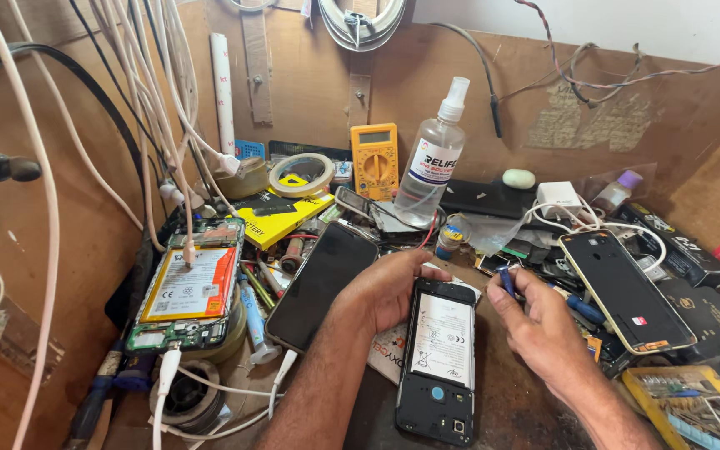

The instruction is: The person pries open the back cover of a smartphone on a cluttered workbench using a blue pry tool, working around the battery area. They then handle a small internal component with both hands, power the phone on, and tap and swipe on its screen to test it.

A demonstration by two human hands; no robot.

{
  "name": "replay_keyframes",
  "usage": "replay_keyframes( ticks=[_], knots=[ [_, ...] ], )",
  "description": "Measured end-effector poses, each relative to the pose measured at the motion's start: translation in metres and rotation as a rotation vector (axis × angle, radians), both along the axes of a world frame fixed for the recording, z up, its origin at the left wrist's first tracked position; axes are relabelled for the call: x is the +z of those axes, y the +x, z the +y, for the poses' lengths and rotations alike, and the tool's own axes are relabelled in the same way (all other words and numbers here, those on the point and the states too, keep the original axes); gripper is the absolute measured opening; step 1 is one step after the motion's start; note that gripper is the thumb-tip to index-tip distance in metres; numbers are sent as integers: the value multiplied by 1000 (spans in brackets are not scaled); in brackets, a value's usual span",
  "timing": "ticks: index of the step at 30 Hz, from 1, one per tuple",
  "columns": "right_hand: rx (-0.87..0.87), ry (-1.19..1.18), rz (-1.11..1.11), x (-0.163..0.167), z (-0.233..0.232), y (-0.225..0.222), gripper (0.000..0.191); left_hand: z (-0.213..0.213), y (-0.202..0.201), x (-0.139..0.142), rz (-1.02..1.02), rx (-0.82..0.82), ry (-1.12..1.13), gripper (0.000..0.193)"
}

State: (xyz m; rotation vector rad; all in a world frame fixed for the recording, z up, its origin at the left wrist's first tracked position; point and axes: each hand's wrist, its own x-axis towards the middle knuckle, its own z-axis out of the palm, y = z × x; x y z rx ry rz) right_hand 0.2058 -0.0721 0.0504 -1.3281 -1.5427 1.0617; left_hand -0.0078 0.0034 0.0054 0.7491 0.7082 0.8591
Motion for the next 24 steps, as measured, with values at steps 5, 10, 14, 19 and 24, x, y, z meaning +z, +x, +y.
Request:
replay_keyframes(
  ticks=[5, 10, 14, 19, 24],
  knots=[
    [12, 220, -164, -3, 4, -1, 20, -1, 0, 2, -24, 3, -39, 45],
    [-11, 304, -323, 2, 4, -12, 21, -4, -1, 8, -28, 7, -42, 59],
    [-24, 415, -493, 15, 1, -28, 22, -3, 0, 8, -45, 18, -43, 61],
    [-12, 435, -602, 25, -5, -47, 21, -3, 1, 8, -76, -22, -37, 61],
    [-12, 434, -666, 28, -6, -54, 24, -5, 2, 10, -78, 7, 25, 50]
  ],
)
